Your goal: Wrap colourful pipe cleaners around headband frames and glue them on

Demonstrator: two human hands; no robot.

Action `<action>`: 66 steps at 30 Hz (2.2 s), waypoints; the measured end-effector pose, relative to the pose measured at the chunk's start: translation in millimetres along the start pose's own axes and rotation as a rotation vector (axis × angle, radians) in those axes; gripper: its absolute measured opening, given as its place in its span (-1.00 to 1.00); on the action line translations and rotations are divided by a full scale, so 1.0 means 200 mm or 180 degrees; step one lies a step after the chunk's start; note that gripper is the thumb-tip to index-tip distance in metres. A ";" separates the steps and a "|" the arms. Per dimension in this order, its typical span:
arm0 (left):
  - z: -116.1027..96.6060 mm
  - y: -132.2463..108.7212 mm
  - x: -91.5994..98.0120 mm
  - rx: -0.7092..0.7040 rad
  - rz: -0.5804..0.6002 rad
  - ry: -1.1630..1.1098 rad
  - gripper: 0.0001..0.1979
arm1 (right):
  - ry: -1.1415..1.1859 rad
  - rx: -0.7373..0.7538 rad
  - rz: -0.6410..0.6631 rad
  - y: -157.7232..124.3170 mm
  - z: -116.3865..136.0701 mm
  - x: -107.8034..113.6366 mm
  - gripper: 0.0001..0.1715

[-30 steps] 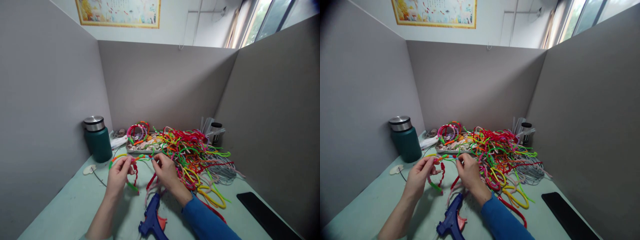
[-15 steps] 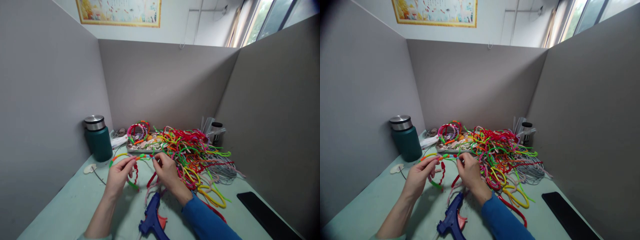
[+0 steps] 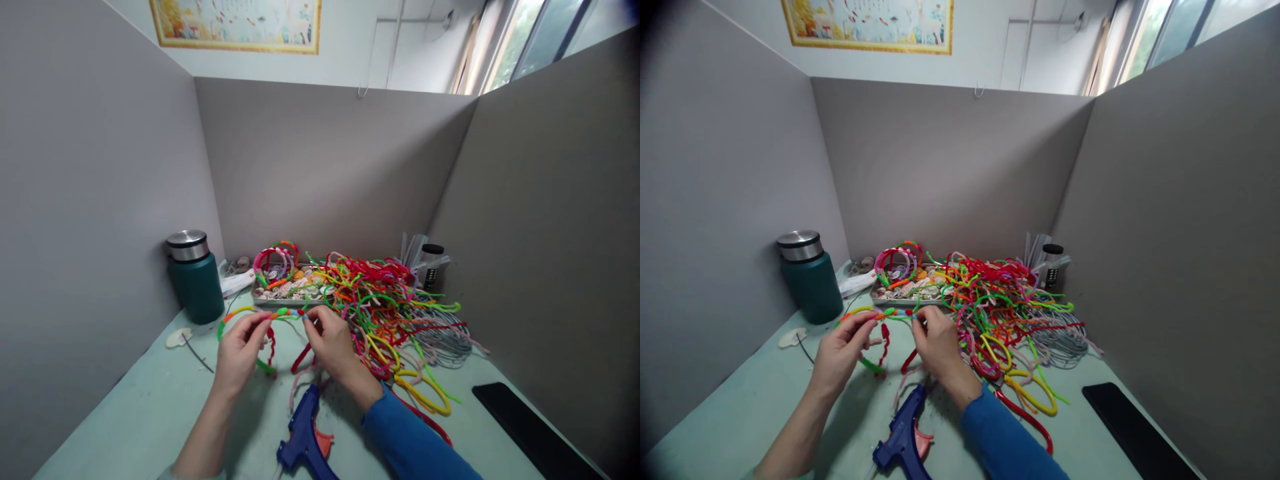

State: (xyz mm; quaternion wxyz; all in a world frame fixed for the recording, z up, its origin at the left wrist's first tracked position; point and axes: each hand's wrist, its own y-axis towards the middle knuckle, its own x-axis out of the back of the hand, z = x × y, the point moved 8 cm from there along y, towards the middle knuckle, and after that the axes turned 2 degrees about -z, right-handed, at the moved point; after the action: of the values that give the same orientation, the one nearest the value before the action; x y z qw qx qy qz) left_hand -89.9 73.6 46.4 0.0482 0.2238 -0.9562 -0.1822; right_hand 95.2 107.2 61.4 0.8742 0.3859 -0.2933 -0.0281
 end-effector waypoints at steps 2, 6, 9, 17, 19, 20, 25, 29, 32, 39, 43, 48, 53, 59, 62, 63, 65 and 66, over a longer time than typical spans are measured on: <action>0.04 0.00 -0.02 0.0132 0.0237 -0.0099 -0.58 | 0.0011 -0.0026 -0.0058 0.00 -0.01 0.01 -0.92; 0.09 0.01 -0.02 0.0207 0.0262 -0.0178 -0.65 | 0.0079 -0.0018 -0.0067 0.01 -0.03 0.01 -0.92; 0.10 0.02 0.00 0.0255 0.0185 -0.0258 -0.70 | 0.0194 0.0072 0.0075 0.02 -0.01 0.01 -0.92; 0.07 0.01 -0.01 0.0194 0.0308 -0.0263 -0.73 | 0.0810 0.0363 0.0155 0.05 0.05 0.05 -0.80; 0.07 0.01 -0.02 0.0240 0.0330 -0.0305 -0.73 | 0.0851 0.0347 0.0141 0.05 0.04 0.04 -0.81; 0.07 0.01 -0.02 0.0270 0.0340 -0.0332 -0.72 | 0.0882 0.0306 0.0133 0.05 0.04 0.03 -0.82; 0.04 0.00 -0.02 0.0322 0.0349 -0.0458 -0.67 | 0.1104 0.0066 0.0171 0.05 0.01 0.03 -0.87; 0.04 -0.01 -0.01 0.0298 0.0360 -0.0583 -0.64 | 0.1052 0.0078 0.0174 0.05 0.02 0.03 -0.91; 0.04 -0.01 -0.01 0.0306 0.0358 -0.0644 -0.64 | 0.0994 0.0089 0.0142 0.05 0.01 0.02 -0.91; 0.04 0.00 0.02 0.0382 0.0169 -0.0726 -0.68 | 0.1225 -0.0111 0.0214 0.04 -0.01 0.01 -0.71; 0.04 0.00 0.02 0.0410 0.0225 -0.0762 -0.68 | 0.1494 -0.0307 0.0167 0.05 0.00 0.02 -0.75; 0.06 -0.01 0.01 0.0432 0.0313 -0.0788 -0.68 | 0.1512 -0.0254 0.0152 0.05 0.02 0.02 -0.84; 0.06 -0.01 0.00 0.0439 0.0356 -0.0765 -0.68 | 0.1421 -0.0275 0.0223 0.04 0.00 0.00 -0.85; 0.05 0.00 0.01 0.0483 0.0205 -0.0799 -0.67 | 0.1077 -0.0209 0.0230 0.04 -0.01 0.02 -0.65; 0.04 0.00 0.02 0.0435 0.0116 -0.0795 -0.66 | 0.0950 -0.0060 0.0193 0.04 0.00 0.03 -0.66; 0.04 0.00 0.02 0.0430 0.0115 -0.0810 -0.66 | 0.0920 0.0040 0.0177 0.04 0.01 0.04 -0.67; 0.05 0.00 0.01 0.0450 0.0172 -0.0853 -0.65 | 0.0864 0.0281 0.0162 0.04 0.04 0.03 -0.68; 0.05 0.00 0.00 0.0468 0.0210 -0.0862 -0.65 | 0.0820 0.0390 0.0154 0.04 0.05 0.03 -0.68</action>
State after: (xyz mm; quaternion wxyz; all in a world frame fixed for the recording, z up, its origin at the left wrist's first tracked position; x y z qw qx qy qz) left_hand -91.8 76.0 36.3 -0.0918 0.1686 -0.9716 -0.1385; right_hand 93.2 103.5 75.1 0.8799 0.4318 -0.1891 0.0606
